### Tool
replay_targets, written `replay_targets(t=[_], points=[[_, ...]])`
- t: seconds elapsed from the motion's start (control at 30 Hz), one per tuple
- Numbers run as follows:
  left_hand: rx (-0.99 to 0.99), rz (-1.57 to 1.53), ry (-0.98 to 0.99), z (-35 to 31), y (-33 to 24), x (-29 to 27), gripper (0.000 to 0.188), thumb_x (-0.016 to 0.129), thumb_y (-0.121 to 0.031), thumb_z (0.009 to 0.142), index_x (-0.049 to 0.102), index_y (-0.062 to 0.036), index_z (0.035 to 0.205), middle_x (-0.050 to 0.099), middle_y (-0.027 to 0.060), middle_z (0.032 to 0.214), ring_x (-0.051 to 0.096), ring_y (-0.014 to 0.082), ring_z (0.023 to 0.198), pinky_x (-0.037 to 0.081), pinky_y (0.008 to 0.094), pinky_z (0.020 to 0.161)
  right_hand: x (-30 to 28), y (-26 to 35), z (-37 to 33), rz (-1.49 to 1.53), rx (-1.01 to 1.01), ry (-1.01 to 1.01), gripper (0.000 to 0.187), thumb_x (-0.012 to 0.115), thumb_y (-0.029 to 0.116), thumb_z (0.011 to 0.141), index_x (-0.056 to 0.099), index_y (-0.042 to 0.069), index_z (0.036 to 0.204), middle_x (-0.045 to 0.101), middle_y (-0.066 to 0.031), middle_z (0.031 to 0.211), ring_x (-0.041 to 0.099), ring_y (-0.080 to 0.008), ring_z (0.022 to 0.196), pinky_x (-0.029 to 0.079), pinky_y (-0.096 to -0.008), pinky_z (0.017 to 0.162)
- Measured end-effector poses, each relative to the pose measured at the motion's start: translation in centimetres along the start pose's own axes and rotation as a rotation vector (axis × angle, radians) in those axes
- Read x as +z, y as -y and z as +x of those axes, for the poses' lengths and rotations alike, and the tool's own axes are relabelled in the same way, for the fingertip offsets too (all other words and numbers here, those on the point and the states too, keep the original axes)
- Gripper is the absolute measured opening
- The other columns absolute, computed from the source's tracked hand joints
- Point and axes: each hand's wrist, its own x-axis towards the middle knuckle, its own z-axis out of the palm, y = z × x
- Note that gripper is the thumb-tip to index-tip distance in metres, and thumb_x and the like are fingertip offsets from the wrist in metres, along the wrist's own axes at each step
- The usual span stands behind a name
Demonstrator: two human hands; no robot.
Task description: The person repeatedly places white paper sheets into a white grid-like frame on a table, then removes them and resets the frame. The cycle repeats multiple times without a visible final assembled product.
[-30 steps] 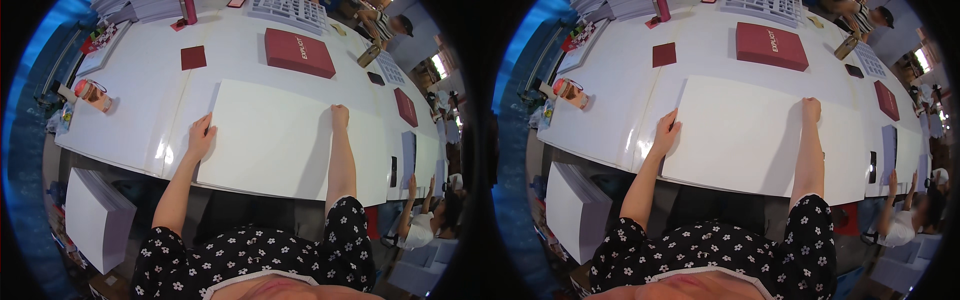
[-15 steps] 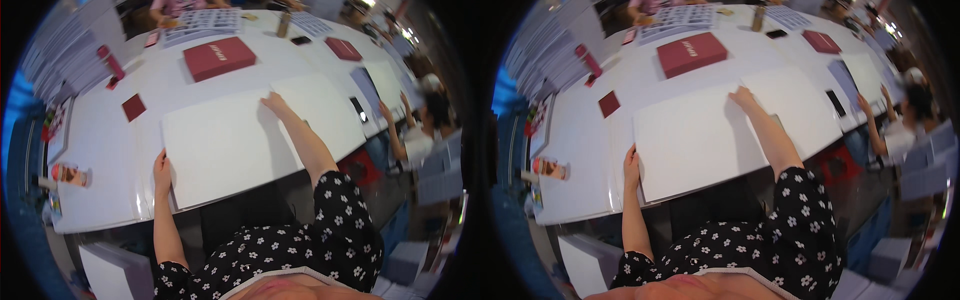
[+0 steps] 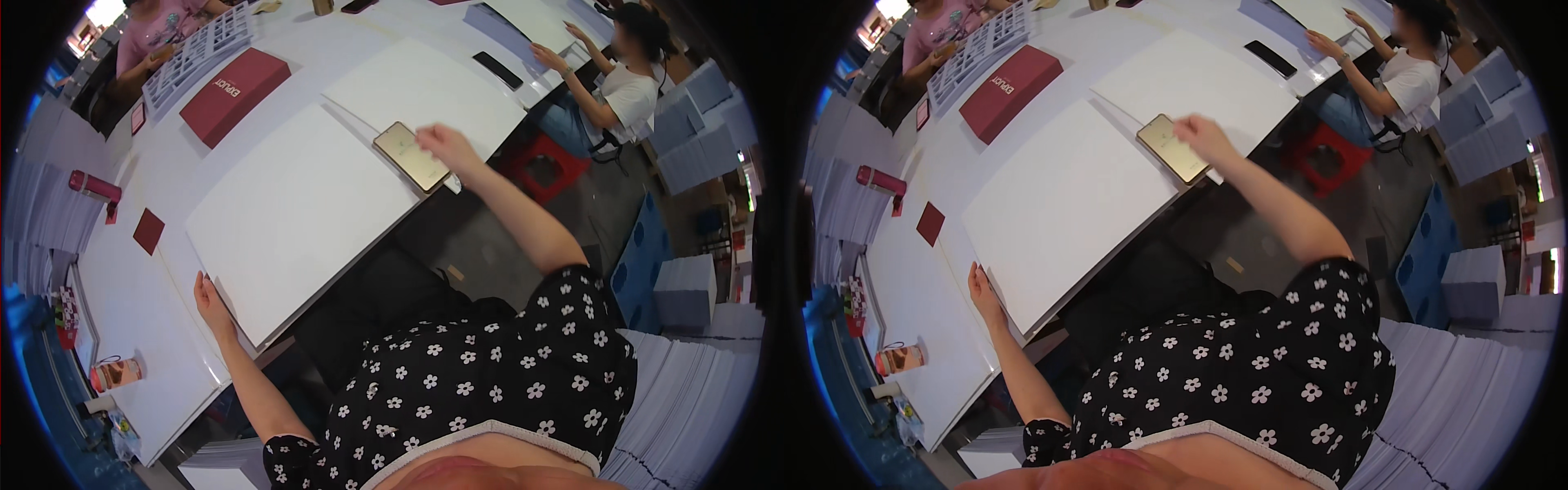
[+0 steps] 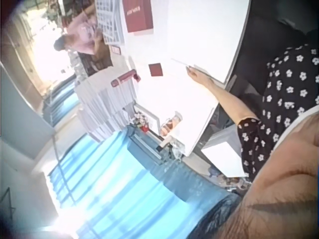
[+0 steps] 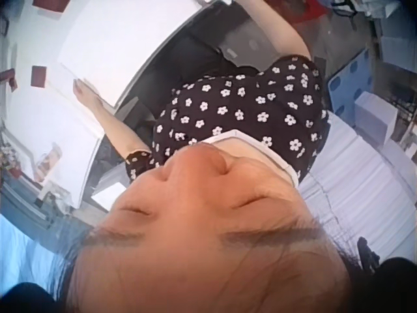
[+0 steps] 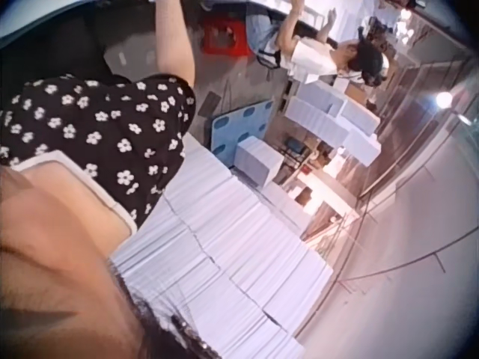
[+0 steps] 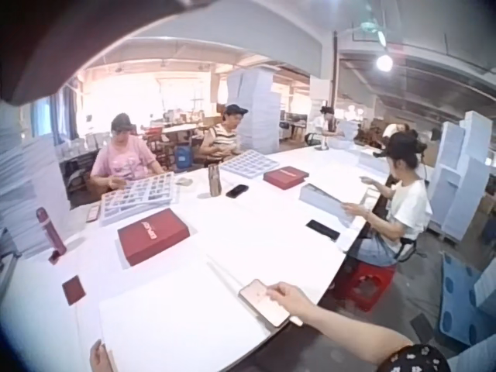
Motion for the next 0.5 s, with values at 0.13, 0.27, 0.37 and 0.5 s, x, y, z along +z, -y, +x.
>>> replay_targets(t=[0.13,0.27,0.37,0.5], points=[[-0.038,0.024,0.02,0.6,0.0,-0.7,0.047,0.049,-0.029,0.104,0.044,0.0003,0.14,0.062,0.0145,0.122,0.059,0.0187,0.109,0.048,0.03,0.093,3.7,-1.8,-8.0,-0.023,-0.058,0.067,0.051,0.064,0.03,0.092,0.052,-0.002,0.131,0.062,-0.0185,0.119,0.061,-0.0255,0.107,0.049,-0.0354,0.091],[-0.14,0.011,0.018,-0.5,0.5,-3.0,0.047,0.05,-0.034,0.103,0.048,0.0018,0.134,0.065,0.0118,0.111,0.062,0.0168,0.098,0.05,0.0292,0.085,6.4,0.5,-9.1,-0.038,-0.067,0.043,0.061,0.066,0.027,0.09,0.044,-0.005,0.136,0.055,-0.0231,0.129,0.059,-0.0295,0.111,0.048,-0.0372,0.094],[-0.304,0.12,0.026,-2.9,-0.4,-3.0,0.038,0.051,-0.034,0.102,0.062,0.0017,0.11,0.066,0.0073,0.091,0.061,0.0129,0.081,0.049,0.0268,0.074,7.7,-0.2,-8.9,-0.066,-0.034,0.007,0.063,0.067,0.027,0.089,0.042,-0.005,0.138,0.054,-0.0246,0.129,0.059,-0.0323,0.108,0.048,-0.0391,0.094],[-0.438,0.388,0.09,-8.0,-1.6,-3.3,0.038,0.052,-0.031,0.102,0.066,0.0033,0.096,0.064,0.0068,0.084,0.057,0.011,0.076,0.046,0.0256,0.069,9.2,-2.6,-8.7,-0.078,-0.043,-0.093,0.066,0.065,0.028,0.09,0.038,0.002,0.145,0.047,-0.0209,0.14,0.056,-0.0274,0.112,0.046,-0.036,0.095]])
